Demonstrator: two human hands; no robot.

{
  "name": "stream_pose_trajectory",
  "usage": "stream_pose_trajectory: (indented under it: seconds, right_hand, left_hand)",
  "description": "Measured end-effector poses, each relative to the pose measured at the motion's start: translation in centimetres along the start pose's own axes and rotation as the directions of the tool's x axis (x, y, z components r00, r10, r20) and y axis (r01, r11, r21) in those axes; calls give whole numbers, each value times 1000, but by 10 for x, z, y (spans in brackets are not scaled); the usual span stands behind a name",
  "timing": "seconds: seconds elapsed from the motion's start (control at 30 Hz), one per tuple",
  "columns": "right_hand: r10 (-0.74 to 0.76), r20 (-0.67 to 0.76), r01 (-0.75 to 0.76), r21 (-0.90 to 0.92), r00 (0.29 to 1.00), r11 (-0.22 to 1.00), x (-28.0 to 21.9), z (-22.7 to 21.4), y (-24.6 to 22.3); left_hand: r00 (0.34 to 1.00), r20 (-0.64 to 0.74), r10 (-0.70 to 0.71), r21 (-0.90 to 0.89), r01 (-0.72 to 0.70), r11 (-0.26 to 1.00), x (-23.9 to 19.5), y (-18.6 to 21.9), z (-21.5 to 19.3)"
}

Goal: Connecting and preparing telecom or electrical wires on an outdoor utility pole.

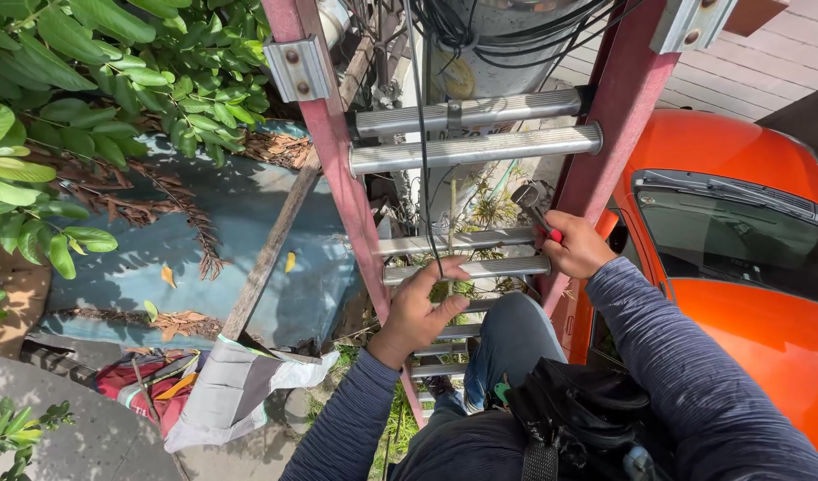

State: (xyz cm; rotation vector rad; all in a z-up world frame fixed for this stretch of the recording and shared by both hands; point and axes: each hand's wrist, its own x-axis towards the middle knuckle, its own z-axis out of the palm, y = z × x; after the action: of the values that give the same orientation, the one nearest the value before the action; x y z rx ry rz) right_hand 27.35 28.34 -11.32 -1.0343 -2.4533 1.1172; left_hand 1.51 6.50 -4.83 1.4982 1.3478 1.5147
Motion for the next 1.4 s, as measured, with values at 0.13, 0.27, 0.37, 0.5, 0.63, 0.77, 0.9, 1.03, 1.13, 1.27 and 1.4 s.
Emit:
stream_pose_trajectory:
  seconds: [0.13,0.27,0.37,0.5,0.63,0.77,0.9,1.03,1.13,1.27,1.4]
  right_hand:
    - [104,44,-107,81,994,991,-4,0,-4]
    - [169,87,-179,138,982,974,-3,-1,3]
    - [168,102,-186,195,980,963,-1,-4,-3]
    - [166,105,-175,88,981,981,1,-4,-16]
    - [119,92,-121,25,989,992,0,-4,-11]
    - [154,108,-160,54,982,986,2,-5,-10]
    - [101,101,-104,26,990,994,1,-6,-11]
    - [167,124,-167,-12,978,986,2,-8,-14]
    - [80,100,-88,86,992,992,3,-5,-10]
    - [79,107,-85,52,991,995,4,-5,-14]
    - [54,98,-58,45,994,997,3,-4,-10]
  left_hand:
    - [939,181,-293,166,265,950,-49,-57,4]
    - [983,-17,-183,-820,92,565,-37,22,-35]
    - [987,-65,-148,-696,61,716,4,51,-56]
    - [928,-292,-230,246,305,920,52,-37,-28]
    - [899,-269,-346,401,431,808,54,-167,16]
    - [803,-108,-586,199,595,779,48,-125,16]
    - [828,-530,-183,125,290,949,40,-3,-39]
    - [745,-626,231,229,-108,967,34,105,-92]
    - [731,-626,271,202,-183,962,49,149,-91]
    - [753,-551,360,196,-303,933,47,142,-81]
    - [685,-508,522,138,-533,835,44,153,-76]
